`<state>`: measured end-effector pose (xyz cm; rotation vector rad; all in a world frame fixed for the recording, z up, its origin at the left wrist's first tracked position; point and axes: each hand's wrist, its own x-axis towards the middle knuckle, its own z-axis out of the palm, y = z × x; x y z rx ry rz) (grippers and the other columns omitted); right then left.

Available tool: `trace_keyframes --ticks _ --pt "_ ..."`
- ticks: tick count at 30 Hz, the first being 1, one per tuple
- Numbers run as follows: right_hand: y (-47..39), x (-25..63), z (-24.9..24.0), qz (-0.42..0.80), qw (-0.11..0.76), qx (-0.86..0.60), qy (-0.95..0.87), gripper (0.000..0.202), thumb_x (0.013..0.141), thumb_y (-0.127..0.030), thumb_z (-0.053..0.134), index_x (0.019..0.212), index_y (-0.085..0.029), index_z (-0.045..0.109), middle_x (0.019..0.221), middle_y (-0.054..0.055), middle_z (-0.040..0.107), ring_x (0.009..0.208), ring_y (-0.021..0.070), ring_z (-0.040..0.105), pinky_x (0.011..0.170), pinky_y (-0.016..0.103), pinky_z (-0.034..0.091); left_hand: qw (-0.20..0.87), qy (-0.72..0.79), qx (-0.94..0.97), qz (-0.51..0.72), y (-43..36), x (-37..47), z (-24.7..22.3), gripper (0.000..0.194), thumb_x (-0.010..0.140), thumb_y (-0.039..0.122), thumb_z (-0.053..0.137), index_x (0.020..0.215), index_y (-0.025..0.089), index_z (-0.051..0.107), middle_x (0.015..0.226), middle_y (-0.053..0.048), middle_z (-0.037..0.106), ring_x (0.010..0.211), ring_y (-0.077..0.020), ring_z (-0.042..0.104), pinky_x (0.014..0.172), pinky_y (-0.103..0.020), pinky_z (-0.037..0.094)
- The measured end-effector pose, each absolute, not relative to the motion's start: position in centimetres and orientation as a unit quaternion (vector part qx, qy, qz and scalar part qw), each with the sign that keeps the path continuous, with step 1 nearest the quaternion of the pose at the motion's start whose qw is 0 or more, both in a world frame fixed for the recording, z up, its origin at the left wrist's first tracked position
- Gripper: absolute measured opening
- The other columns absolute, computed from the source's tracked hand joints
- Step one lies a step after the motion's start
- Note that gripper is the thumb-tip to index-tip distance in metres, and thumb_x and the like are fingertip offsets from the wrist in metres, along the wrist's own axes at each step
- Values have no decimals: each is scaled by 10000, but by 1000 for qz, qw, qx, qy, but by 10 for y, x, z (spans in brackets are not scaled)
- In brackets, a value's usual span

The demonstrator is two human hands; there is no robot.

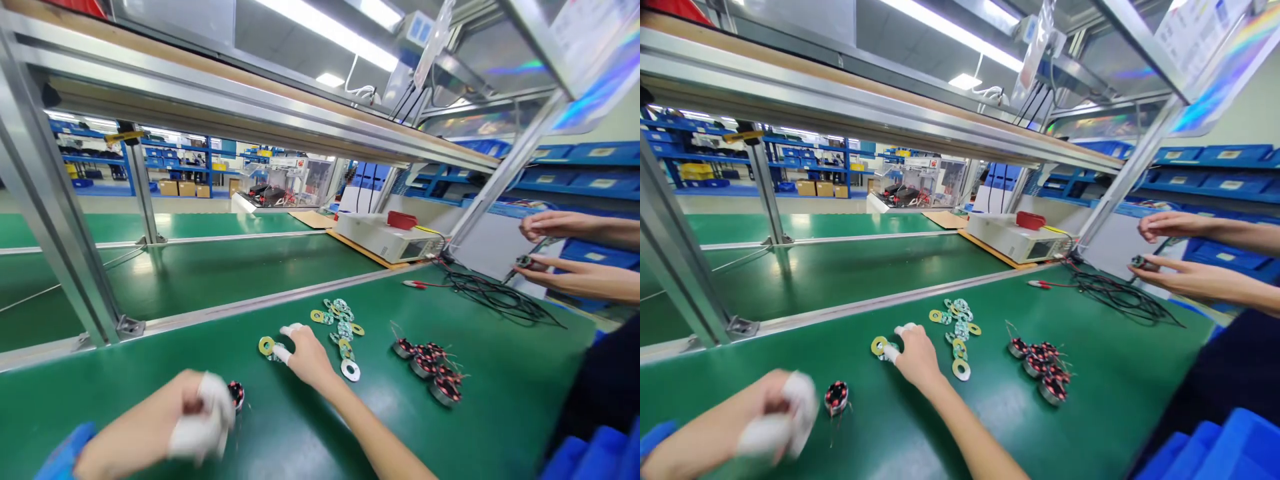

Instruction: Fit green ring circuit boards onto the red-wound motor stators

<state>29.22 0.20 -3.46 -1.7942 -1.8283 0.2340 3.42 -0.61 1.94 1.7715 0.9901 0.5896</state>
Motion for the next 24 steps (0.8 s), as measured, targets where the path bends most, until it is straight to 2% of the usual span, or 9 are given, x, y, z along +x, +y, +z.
trace_keyframes --ticks 3,5,8,11,14,16,18,21,24 --pt "7 285 -39 111 289 -639 -704 333 680 -276 688 997 -172 682 1127 131 605 1065 276 522 921 405 412 508 428 703 254 1 42 1 345 803 476 481 711 155 564 669 -10 595 629 -148 535 584 -261 448" --pt "9 284 -41 129 302 -618 -714 307 673 -249 698 972 -181 690 1110 113 618 1062 254 531 929 381 414 496 441 694 279 8 44 -11 335 777 473 474 721 156 566 692 -16 609 662 -159 546 628 -269 455" --pt "9 284 -41 148 331 -599 -714 260 726 -279 659 968 -187 689 1058 104 640 1028 242 550 921 394 418 469 442 702 302 14 42 -26 290 755 422 506 790 152 606 796 -45 649 760 -186 577 748 -302 477" --pt "7 283 -36 173 357 -587 -705 205 768 -318 607 900 -192 701 1004 104 660 984 249 570 899 425 425 415 452 725 312 12 43 -32 317 774 361 500 992 162 617 946 -72 656 842 -206 589 819 -350 482" --pt "4 279 -28 221 375 -564 -701 247 797 -382 560 842 -183 701 951 97 678 928 240 595 875 416 442 334 417 775 337 12 53 -29 394 796 306 493 1171 204 553 1204 -89 563 1083 -233 513 974 -412 400" --pt "1 274 -21 263 378 -536 -707 326 815 -450 521 790 -177 698 887 78 686 875 223 607 839 384 467 303 378 806 341 15 63 -23 434 799 282 510 1228 221 516 1293 -90 497 1182 -236 436 1030 -429 338" --pt "-2 270 -16 303 375 -508 -714 395 821 -505 493 737 -175 693 817 51 680 813 203 609 791 348 487 291 350 826 334 21 74 -17 379 800 277 529 1173 224 565 1239 -90 538 1148 -233 458 1004 -415 359" --pt "-6 267 -12 341 378 -494 -705 469 850 -531 429 698 -166 683 710 30 650 711 179 591 696 316 500 309 344 823 330 29 87 -8 198 807 298 525 885 199 676 950 -64 646 925 -205 552 853 -341 434" --pt "-9 267 -12 333 410 -517 -674 456 870 -505 401 776 -158 683 708 43 634 691 176 571 671 317 487 365 373 790 322 31 92 -2 238 785 345 522 708 162 653 756 -37 640 749 -177 559 715 -283 434"
